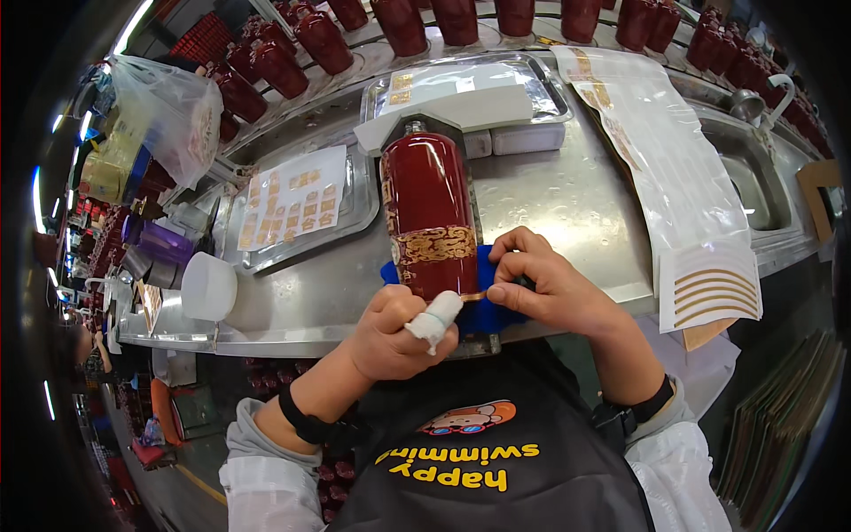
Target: Applying decorative labels and seals to red liquor bottles on a production line.
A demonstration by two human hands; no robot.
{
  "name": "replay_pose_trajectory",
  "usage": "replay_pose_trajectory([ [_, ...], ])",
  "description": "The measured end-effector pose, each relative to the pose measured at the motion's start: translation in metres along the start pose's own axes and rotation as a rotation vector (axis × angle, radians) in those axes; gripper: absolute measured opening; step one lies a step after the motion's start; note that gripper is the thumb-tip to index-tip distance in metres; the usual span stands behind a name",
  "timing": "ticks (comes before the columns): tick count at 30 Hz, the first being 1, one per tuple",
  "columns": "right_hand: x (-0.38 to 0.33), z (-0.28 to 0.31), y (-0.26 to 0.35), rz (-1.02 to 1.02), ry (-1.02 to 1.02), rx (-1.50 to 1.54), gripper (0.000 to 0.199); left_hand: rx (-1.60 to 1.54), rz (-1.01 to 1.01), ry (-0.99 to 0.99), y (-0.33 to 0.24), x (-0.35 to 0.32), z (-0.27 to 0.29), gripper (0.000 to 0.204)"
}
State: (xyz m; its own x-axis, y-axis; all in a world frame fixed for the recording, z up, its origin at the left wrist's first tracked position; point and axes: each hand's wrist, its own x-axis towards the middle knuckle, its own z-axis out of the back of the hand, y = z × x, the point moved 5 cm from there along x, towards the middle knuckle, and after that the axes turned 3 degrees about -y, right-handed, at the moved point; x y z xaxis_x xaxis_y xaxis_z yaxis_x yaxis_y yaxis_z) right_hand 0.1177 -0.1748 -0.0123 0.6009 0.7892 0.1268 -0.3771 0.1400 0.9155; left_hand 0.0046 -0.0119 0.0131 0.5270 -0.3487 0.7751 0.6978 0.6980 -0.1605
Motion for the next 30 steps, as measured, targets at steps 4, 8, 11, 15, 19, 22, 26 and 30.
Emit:
replay_pose_trajectory([
  [4,-0.001,0.000,-0.002,-0.007,-0.008,0.009,0.024,0.105,-0.172,0.115,-0.006,0.018,-0.003,0.032],
  [8,-0.003,0.000,0.000,-0.016,-0.019,0.019,0.023,0.150,-0.254,0.193,-0.006,0.008,-0.009,0.028],
  [11,-0.001,-0.002,0.002,0.017,-0.021,0.031,0.023,0.148,-0.159,0.143,-0.004,-0.006,-0.005,0.028],
  [15,-0.001,0.002,0.003,0.010,-0.012,0.006,0.022,0.205,-0.108,0.111,-0.004,-0.002,0.004,0.033],
  [19,-0.003,0.010,0.020,0.026,-0.011,0.063,0.021,0.240,0.011,0.052,-0.005,-0.014,0.018,0.036],
  [22,-0.003,0.013,0.025,0.041,-0.004,0.115,0.021,0.242,-0.009,0.049,-0.005,-0.022,0.018,0.036],
  [26,-0.006,0.010,0.008,-0.057,-0.009,0.130,0.022,0.255,-0.097,0.056,-0.010,-0.007,0.016,0.031],
  [30,-0.005,0.004,0.001,-0.083,-0.022,0.141,0.021,0.222,-0.177,0.063,-0.007,-0.003,0.014,0.029],
])
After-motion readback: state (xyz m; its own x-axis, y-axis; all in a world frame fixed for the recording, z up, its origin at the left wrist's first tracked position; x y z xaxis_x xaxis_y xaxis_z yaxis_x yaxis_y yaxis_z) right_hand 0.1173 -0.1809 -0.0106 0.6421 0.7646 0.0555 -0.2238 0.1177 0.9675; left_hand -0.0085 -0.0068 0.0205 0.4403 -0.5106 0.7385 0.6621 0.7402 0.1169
